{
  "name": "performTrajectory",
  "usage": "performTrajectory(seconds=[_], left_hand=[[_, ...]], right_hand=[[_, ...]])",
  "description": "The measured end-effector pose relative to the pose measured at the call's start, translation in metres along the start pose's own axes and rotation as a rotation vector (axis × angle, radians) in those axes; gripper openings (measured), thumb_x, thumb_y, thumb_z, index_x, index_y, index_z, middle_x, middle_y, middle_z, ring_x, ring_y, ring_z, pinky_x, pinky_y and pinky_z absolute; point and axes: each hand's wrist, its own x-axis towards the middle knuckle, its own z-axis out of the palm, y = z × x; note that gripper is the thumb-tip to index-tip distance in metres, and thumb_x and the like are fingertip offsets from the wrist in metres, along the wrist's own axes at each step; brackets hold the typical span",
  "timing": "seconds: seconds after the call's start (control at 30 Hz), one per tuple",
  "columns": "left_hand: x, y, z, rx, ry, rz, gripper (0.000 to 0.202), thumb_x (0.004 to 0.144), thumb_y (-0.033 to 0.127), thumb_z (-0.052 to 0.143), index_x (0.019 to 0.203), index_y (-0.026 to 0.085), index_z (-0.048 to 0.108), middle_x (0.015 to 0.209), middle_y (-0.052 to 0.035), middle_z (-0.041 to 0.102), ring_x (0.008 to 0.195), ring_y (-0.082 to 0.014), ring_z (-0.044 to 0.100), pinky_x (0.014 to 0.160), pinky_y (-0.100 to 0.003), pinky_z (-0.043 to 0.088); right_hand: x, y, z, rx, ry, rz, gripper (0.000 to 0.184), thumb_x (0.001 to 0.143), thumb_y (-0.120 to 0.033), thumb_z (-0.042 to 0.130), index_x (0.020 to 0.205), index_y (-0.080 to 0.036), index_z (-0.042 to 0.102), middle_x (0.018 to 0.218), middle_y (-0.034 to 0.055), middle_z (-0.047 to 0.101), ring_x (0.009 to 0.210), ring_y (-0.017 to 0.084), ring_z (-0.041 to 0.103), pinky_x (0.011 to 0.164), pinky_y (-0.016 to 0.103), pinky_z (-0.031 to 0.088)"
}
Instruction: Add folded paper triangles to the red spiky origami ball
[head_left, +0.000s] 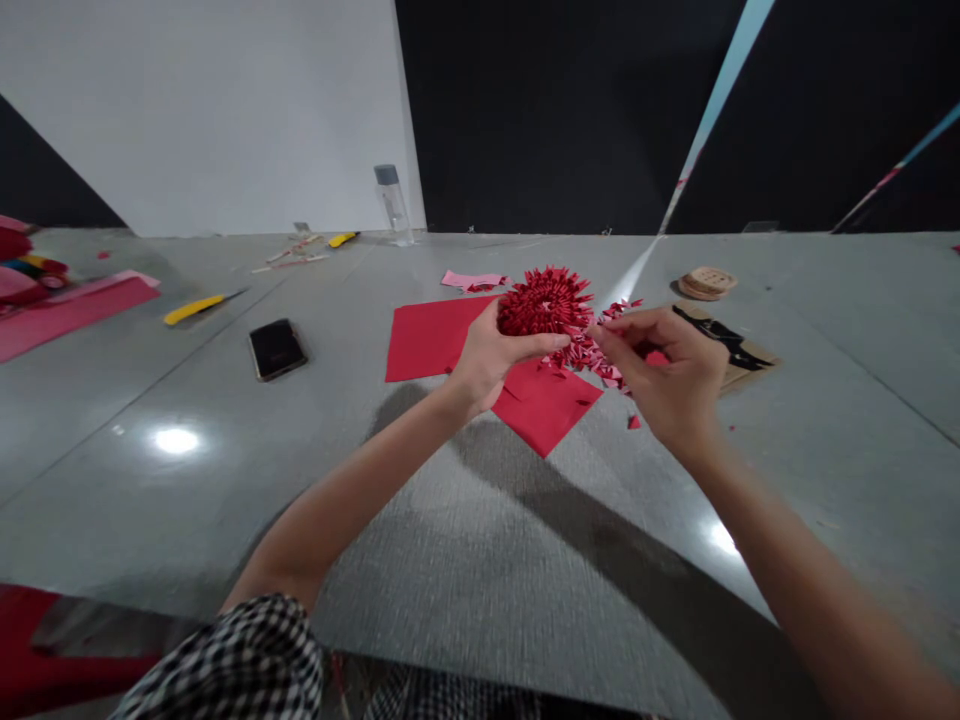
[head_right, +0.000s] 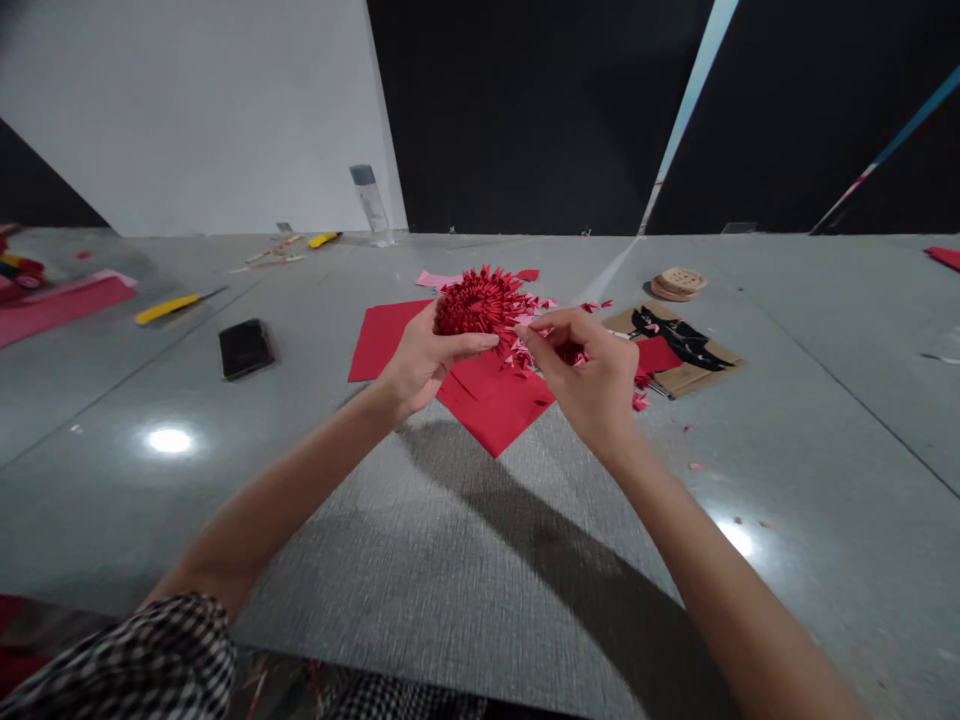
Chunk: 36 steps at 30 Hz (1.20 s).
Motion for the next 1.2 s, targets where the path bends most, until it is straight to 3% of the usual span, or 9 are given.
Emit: performTrajectory(seconds=[0.07, 0.2, 0.47, 0.8, 0.93, 1.2], left_hand=[[0.0, 0.001, 0.0, 0.009, 0.003, -0.011, 0.059, 0.052, 0.026, 0.099, 0.101, 0.017, 0.069, 0.107, -0.0081, 0.077, 0.107, -0.0278, 0.072, 0.107, -0.047, 0.053], [-0.001, 0.004, 0.002, 0.022, 0.014, -0.043, 0.061, 0.049, 0.026, 0.1, 0.1, 0.017, 0.068, 0.105, -0.0075, 0.077, 0.108, -0.0282, 0.071, 0.105, -0.047, 0.054], [0.0, 0.001, 0.0, 0.047, -0.052, -0.041, 0.068, 0.052, 0.023, 0.099, 0.112, 0.015, 0.067, 0.118, -0.0128, 0.075, 0.116, -0.031, 0.07, 0.108, -0.048, 0.053], [-0.003, 0.004, 0.004, -0.011, -0.033, -0.116, 0.07, 0.046, 0.019, 0.099, 0.107, 0.017, 0.066, 0.104, -0.0065, 0.076, 0.103, -0.0256, 0.072, 0.097, -0.043, 0.06], [-0.003, 0.006, 0.005, -0.023, -0.057, -0.14, 0.067, 0.047, 0.017, 0.098, 0.106, 0.016, 0.066, 0.103, -0.0054, 0.075, 0.099, -0.022, 0.071, 0.095, -0.04, 0.061], [-0.004, 0.006, 0.003, -0.047, -0.076, -0.126, 0.066, 0.051, 0.02, 0.1, 0.107, 0.015, 0.067, 0.107, -0.0071, 0.077, 0.101, -0.0225, 0.073, 0.098, -0.039, 0.059]], right_hand=[[-0.001, 0.005, -0.002, -0.128, -0.038, -0.162, 0.003, 0.088, -0.024, 0.078, 0.089, -0.026, 0.078, 0.065, -0.0017, 0.069, 0.054, 0.012, 0.058, 0.056, 0.029, 0.047], [-0.002, 0.014, -0.004, -0.253, -0.12, -0.309, 0.015, 0.09, -0.018, 0.072, 0.095, -0.027, 0.082, 0.068, -0.001, 0.075, 0.052, 0.013, 0.062, 0.052, 0.028, 0.046], [-0.004, 0.02, -0.001, -0.435, -0.101, -0.499, 0.014, 0.092, -0.018, 0.068, 0.092, -0.024, 0.08, 0.063, 0.0004, 0.075, 0.051, 0.014, 0.066, 0.051, 0.028, 0.047], [-0.008, 0.017, 0.001, -0.484, -0.04, -0.635, 0.014, 0.096, -0.015, 0.064, 0.093, -0.023, 0.076, 0.063, 0.0001, 0.073, 0.051, 0.013, 0.065, 0.05, 0.027, 0.047], [-0.009, 0.014, 0.003, -0.439, -0.021, -0.628, 0.012, 0.093, -0.012, 0.068, 0.093, -0.021, 0.075, 0.063, 0.0007, 0.073, 0.05, 0.013, 0.064, 0.049, 0.026, 0.045], [-0.011, 0.012, 0.005, -0.287, -0.012, -0.436, 0.015, 0.087, -0.012, 0.07, 0.091, -0.023, 0.078, 0.053, -0.004, 0.064, 0.044, 0.01, 0.056, 0.044, 0.023, 0.041]])
